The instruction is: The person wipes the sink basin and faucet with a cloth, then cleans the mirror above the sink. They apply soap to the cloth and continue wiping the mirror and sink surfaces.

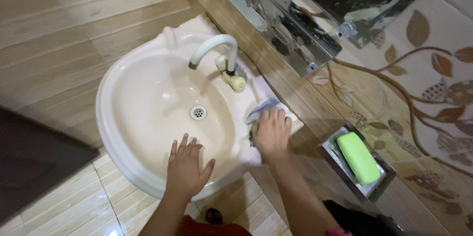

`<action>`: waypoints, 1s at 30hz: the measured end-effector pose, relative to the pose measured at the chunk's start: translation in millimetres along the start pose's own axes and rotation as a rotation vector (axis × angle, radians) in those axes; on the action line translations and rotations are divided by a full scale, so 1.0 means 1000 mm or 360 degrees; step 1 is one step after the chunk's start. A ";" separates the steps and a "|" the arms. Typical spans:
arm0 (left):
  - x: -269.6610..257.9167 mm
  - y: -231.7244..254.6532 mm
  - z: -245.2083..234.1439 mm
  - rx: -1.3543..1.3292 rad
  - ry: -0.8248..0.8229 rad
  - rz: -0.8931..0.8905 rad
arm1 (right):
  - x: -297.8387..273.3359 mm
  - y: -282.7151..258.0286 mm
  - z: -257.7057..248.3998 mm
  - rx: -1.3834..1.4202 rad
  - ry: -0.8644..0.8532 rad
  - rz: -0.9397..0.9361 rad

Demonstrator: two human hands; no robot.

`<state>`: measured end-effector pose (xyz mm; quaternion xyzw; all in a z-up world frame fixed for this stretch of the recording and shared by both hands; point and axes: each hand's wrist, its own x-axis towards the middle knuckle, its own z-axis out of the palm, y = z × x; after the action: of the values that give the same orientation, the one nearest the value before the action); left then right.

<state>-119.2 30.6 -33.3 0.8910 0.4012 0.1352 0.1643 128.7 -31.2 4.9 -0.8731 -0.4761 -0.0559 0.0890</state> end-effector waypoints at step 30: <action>0.002 -0.013 0.016 -0.0058 -0.0280 -0.0074 | -0.066 -0.058 -0.006 -0.0027 -0.1327 -0.0691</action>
<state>-121.0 37.6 -52.6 0.8867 0.4032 0.0598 0.2182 44.7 -55.6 4.3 -0.7020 -0.6423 0.2784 -0.1309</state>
